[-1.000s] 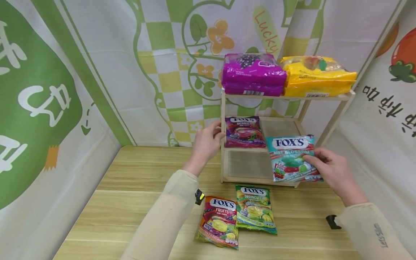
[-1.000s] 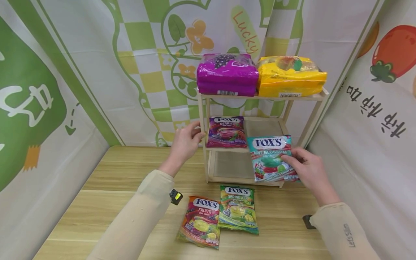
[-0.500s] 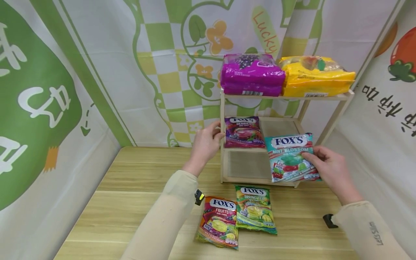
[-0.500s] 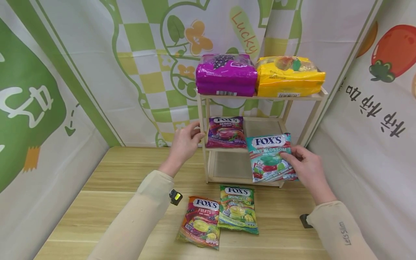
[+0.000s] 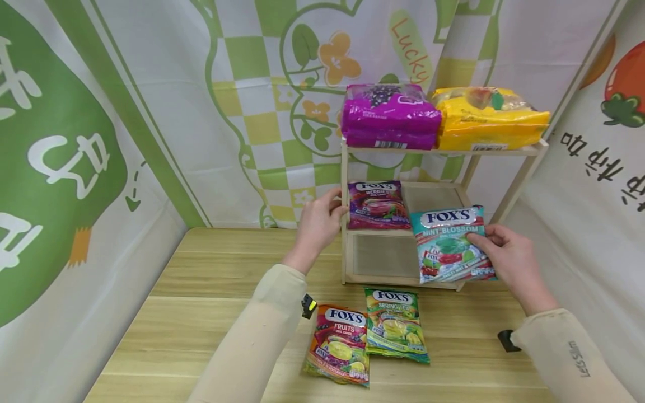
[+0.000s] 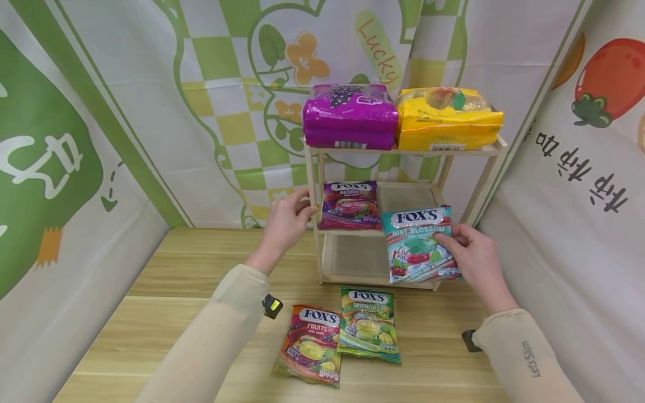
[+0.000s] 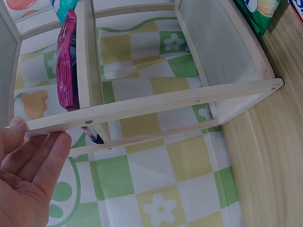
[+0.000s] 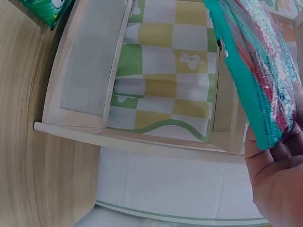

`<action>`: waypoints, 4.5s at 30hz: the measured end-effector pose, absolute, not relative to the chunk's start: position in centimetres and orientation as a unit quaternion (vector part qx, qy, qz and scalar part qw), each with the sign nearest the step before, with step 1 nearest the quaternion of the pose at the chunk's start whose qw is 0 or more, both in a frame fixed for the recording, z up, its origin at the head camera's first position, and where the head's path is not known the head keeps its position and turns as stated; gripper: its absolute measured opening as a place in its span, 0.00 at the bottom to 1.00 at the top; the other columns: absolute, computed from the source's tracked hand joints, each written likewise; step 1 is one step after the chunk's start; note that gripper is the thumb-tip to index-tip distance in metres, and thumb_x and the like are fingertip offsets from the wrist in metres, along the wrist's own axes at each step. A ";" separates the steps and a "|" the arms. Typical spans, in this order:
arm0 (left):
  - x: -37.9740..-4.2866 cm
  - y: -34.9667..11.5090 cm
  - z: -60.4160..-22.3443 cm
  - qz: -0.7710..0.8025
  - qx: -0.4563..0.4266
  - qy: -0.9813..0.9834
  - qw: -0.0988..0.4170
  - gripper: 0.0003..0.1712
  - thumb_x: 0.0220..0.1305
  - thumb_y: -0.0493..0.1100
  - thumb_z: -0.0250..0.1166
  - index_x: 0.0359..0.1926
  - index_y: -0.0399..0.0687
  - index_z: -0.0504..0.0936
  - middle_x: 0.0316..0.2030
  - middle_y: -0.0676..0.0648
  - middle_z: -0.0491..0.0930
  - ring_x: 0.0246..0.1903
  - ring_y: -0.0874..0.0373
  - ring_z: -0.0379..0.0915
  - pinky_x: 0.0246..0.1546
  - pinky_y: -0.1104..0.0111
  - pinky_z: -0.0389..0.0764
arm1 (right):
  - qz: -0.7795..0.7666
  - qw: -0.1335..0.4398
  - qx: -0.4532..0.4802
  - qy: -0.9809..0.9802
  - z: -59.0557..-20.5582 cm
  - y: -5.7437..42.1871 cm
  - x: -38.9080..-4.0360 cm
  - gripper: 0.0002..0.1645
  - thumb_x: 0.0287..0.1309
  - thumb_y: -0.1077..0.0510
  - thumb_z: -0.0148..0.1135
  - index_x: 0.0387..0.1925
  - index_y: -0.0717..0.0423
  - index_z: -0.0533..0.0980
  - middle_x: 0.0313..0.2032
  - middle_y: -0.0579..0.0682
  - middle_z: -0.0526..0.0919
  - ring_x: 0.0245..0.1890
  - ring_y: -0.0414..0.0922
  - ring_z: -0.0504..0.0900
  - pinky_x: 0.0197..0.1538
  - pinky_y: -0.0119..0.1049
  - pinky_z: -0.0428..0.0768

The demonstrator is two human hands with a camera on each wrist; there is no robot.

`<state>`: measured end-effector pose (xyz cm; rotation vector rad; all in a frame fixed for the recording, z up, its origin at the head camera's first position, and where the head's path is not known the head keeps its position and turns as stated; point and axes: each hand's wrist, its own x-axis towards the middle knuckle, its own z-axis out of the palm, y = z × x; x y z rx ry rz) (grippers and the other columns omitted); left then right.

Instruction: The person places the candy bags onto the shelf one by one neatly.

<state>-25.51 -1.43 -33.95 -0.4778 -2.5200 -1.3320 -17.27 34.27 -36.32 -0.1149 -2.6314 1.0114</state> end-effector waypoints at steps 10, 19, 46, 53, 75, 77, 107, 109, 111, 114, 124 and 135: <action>-25.6 -1.5 -34.0 -0.453 -0.165 -0.867 0.126 0.26 0.72 0.40 0.65 0.68 0.40 0.74 0.53 0.35 0.85 0.52 0.47 0.85 0.51 0.62 0.87 | 0.364 0.135 -0.053 -0.920 -36.2 34.3 -17.6 0.32 0.70 0.35 0.60 0.47 0.62 0.80 0.31 0.50 0.86 0.23 0.35 0.78 0.25 0.29 0.77; -25.6 -1.5 -34.1 -0.453 -0.171 -0.865 0.132 0.25 0.72 0.38 0.65 0.67 0.39 0.75 0.52 0.35 0.85 0.52 0.46 0.85 0.50 0.61 0.87 | 0.355 0.130 -0.048 -0.925 -36.0 34.2 -17.8 0.33 0.71 0.36 0.58 0.49 0.64 0.79 0.32 0.53 0.87 0.22 0.36 0.78 0.25 0.30 0.76; -25.5 -1.5 -34.1 -0.460 -0.167 -0.863 0.124 0.24 0.72 0.38 0.64 0.66 0.39 0.75 0.52 0.35 0.85 0.51 0.47 0.85 0.45 0.65 0.89 | 0.448 0.015 -0.047 -0.893 -36.0 34.1 -18.3 0.42 0.77 0.33 0.42 0.61 0.71 0.66 0.38 0.57 0.81 0.27 0.40 0.81 0.28 0.36 0.85; -25.4 -1.5 -34.0 -0.459 -0.166 -0.864 0.123 0.25 0.73 0.38 0.64 0.67 0.39 0.74 0.53 0.35 0.84 0.52 0.46 0.85 0.48 0.63 0.88 | 0.551 -0.031 -0.024 -0.833 -36.1 34.4 -18.7 0.36 0.79 0.37 0.39 0.61 0.69 0.59 0.37 0.51 0.82 0.30 0.41 0.86 0.32 0.39 0.89; -25.4 -1.4 -33.9 -0.466 -0.166 -0.860 0.125 0.25 0.72 0.37 0.64 0.67 0.39 0.75 0.53 0.34 0.84 0.53 0.45 0.84 0.49 0.62 0.88 | 0.754 -0.079 -0.031 -0.651 -36.2 34.1 -18.8 0.21 0.78 0.41 0.44 0.57 0.51 0.57 0.40 0.50 0.81 0.36 0.42 0.86 0.38 0.37 0.90; -25.4 -1.4 -33.9 -0.465 -0.165 -0.861 0.125 0.24 0.72 0.37 0.64 0.67 0.39 0.75 0.53 0.34 0.84 0.53 0.45 0.84 0.50 0.61 0.87 | 0.761 -0.080 -0.029 -0.643 -36.1 34.0 -18.7 0.25 0.78 0.41 0.44 0.61 0.54 0.54 0.42 0.51 0.81 0.38 0.43 0.87 0.41 0.40 0.90; -25.4 -1.4 -34.0 -0.467 -0.163 -0.860 0.126 0.25 0.72 0.38 0.65 0.67 0.38 0.74 0.54 0.34 0.84 0.54 0.45 0.84 0.52 0.61 0.86 | 0.690 0.082 0.043 -0.718 -36.9 31.8 -15.7 0.42 0.66 0.67 0.66 0.73 0.46 0.54 0.75 0.53 0.45 0.59 0.46 0.78 0.49 0.20 0.82; -25.4 -1.4 -34.1 -0.469 -0.163 -0.859 0.125 0.26 0.72 0.38 0.65 0.67 0.38 0.74 0.54 0.34 0.83 0.54 0.46 0.84 0.53 0.61 0.86 | 0.641 0.082 0.040 -0.762 -36.9 31.9 -15.6 0.46 0.66 0.64 0.68 0.76 0.46 0.54 0.79 0.52 0.38 0.68 0.56 0.69 0.50 0.17 0.79; -25.5 -1.4 -34.1 -0.469 -0.162 -0.859 0.124 0.26 0.72 0.38 0.65 0.68 0.38 0.74 0.55 0.35 0.83 0.54 0.46 0.83 0.53 0.62 0.86 | 0.586 0.090 0.046 -0.804 -36.9 31.9 -15.4 0.48 0.64 0.61 0.70 0.77 0.48 0.54 0.81 0.50 0.33 0.73 0.65 0.59 0.51 0.14 0.76; -25.5 -1.4 -34.1 -0.468 -0.161 -0.860 0.124 0.26 0.72 0.39 0.65 0.68 0.38 0.74 0.55 0.35 0.84 0.54 0.46 0.84 0.53 0.62 0.86 | 0.518 0.121 0.073 -0.844 -37.0 31.7 -15.3 0.46 0.62 0.62 0.72 0.76 0.55 0.58 0.81 0.52 0.32 0.73 0.72 0.51 0.50 0.10 0.72; -25.5 -1.3 -34.1 -0.473 -0.157 -0.859 0.120 0.26 0.71 0.38 0.65 0.67 0.39 0.74 0.55 0.34 0.83 0.54 0.46 0.83 0.52 0.63 0.86 | 0.329 0.262 0.120 -0.899 -37.6 30.9 -15.9 0.34 0.51 0.65 0.79 0.60 0.60 0.76 0.70 0.66 0.64 0.66 0.71 0.65 0.57 0.63 0.75; -25.5 -1.3 -34.1 -0.474 -0.158 -0.858 0.122 0.26 0.71 0.38 0.66 0.67 0.39 0.74 0.55 0.35 0.83 0.55 0.46 0.83 0.53 0.62 0.85 | 0.203 0.413 0.202 -0.865 -38.5 30.5 -16.8 0.42 0.67 0.30 0.51 0.52 0.66 0.80 0.52 0.71 0.78 0.50 0.72 0.72 0.52 0.66 0.70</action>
